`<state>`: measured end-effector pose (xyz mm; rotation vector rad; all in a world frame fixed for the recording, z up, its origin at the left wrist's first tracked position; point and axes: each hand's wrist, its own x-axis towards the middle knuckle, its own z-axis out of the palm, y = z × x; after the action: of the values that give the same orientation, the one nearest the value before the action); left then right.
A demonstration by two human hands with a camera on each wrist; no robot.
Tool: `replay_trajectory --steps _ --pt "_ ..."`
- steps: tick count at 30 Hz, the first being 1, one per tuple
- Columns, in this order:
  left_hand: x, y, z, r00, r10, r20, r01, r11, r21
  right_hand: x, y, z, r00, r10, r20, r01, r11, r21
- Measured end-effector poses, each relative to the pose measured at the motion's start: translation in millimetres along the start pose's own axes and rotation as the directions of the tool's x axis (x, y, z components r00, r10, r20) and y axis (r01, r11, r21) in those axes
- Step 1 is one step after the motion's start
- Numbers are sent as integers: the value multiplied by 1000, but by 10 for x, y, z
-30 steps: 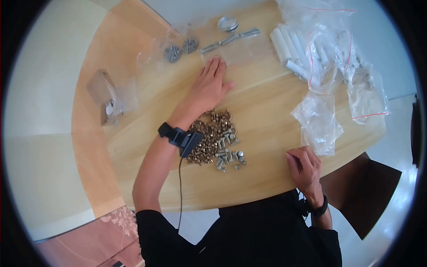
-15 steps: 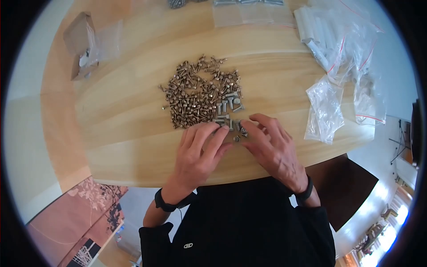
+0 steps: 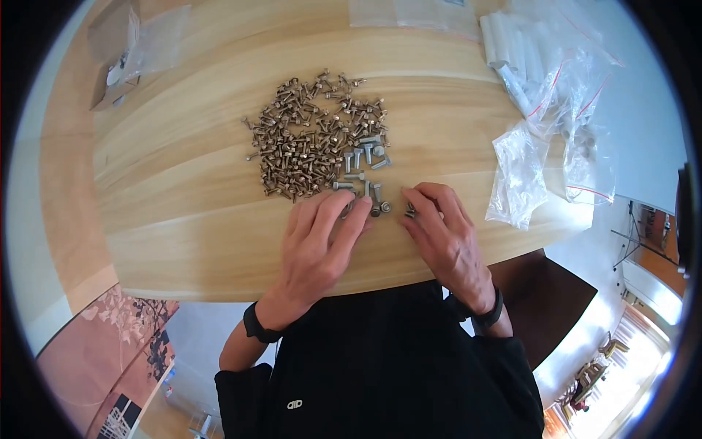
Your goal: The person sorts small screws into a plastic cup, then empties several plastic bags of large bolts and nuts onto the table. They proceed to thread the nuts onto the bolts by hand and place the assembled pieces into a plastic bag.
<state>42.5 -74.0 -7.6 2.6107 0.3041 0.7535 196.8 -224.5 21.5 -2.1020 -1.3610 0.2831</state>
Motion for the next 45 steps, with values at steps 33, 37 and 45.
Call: replay_trajectory --steps 33,37,45 --pt "1237 -395 466 988 148 -34 -152 968 -201 932 427 98 955 289 -69 -124 598 792" --pt "1232 -372 428 984 177 -4 -173 956 -239 917 414 82 950 300 -89 -118 608 785" --pt "1241 -322 386 977 201 -68 -211 948 -237 884 416 129 961 149 -234 79 664 743"
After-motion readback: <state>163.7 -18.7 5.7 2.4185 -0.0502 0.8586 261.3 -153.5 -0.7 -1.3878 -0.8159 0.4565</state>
